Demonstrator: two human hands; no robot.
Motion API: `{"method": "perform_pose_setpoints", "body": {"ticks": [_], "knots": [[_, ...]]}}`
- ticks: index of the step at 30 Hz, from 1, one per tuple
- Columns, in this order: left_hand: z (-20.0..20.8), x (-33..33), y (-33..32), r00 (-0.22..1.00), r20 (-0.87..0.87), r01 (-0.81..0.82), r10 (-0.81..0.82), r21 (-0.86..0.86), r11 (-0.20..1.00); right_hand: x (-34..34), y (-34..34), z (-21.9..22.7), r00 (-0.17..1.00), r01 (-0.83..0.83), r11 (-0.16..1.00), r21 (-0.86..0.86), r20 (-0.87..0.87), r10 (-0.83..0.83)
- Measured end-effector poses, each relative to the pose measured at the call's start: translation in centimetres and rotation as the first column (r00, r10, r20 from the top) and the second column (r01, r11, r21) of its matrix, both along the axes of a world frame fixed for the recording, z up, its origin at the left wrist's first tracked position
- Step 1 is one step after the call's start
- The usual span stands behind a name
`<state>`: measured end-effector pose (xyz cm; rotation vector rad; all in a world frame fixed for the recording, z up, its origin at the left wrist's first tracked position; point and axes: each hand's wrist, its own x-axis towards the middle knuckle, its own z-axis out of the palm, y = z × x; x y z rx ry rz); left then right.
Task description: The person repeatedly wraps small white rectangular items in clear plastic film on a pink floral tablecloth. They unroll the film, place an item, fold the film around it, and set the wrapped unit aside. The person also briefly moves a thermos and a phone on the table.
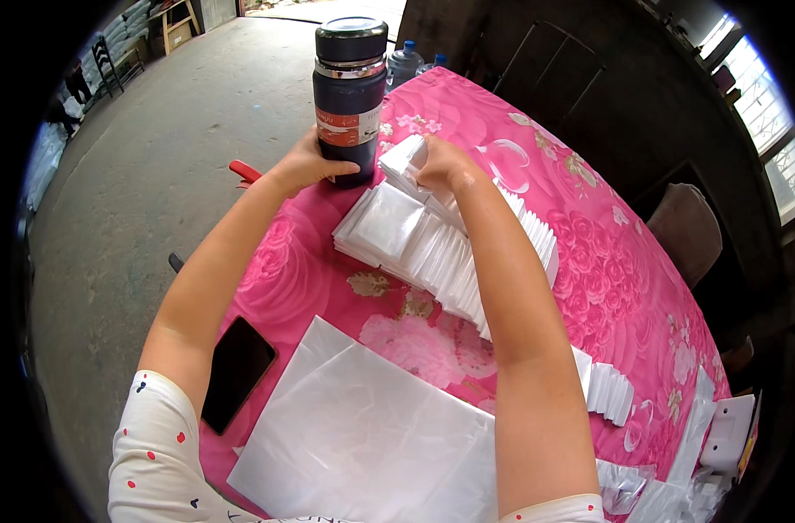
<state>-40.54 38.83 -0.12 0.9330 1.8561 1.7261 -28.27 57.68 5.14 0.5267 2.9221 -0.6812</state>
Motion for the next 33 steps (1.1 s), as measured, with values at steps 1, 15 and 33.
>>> {"method": "perform_pose_setpoints", "body": {"ticks": [1,15,33], "knots": [[0.3,0.2,0.0,1.0,0.001,0.01,-0.01,0.011,1.0,0.1,0.0,0.2,1.0,-0.017,1.0,-0.011,0.006,0.017],[-0.2,0.1,0.4,0.978,-0.165,0.154,-0.13,0.144,0.978,-0.5,0.1,-0.6,1.0,-0.009,0.996,0.093,-0.021,0.011],[0.4,0.1,0.3,0.965,-0.156,0.189,-0.209,-0.136,0.973,1.4,1.7,-1.1,0.915,0.135,0.978,0.161,-0.399,-0.061]]}}
